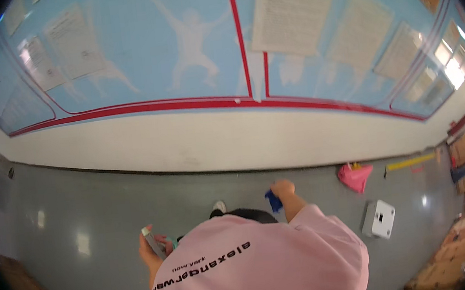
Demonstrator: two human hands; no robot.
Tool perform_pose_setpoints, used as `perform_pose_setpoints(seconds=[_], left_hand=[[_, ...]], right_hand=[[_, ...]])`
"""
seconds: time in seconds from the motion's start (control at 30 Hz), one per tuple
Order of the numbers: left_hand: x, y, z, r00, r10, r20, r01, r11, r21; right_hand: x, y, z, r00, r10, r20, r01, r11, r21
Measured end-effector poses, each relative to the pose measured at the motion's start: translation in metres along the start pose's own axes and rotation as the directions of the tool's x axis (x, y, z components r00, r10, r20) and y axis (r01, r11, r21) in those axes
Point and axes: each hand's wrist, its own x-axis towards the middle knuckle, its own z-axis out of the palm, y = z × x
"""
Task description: Using a spray bottle and cloth to wipe down a wall with posters and documents.
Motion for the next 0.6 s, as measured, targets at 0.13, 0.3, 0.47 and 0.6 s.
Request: perform_pose_setpoints(seconds=[0.13,0.3,0.47,0.6], left_hand=[[0.012,0.013,0.027,0.929,0.297,0.219,-0.337,0.924,0.180],[0.017,0.008,0.040,0.882,0.312,0.354,-0.364,0.927,0.091],[0.026,-0.005,0.040,0.815,0.382,0.435,-0.417,0.909,-0.016],[0.031,-0.005,0.050,0.825,0.340,0.452,-0.377,0.926,-0.009]], right_hand=[[-0.003,-0.004,-0.018,0.996,0.082,-0.030,-0.075,0.981,0.178],[-0.029,0.010,0.011,0.982,0.188,0.024,-0.188,0.949,0.253],[-0.051,0.050,0.022,0.959,0.282,0.000,-0.271,0.922,0.276],[-0.057,0.083,0.027,0.952,0.296,0.083,-0.307,0.894,0.326]])
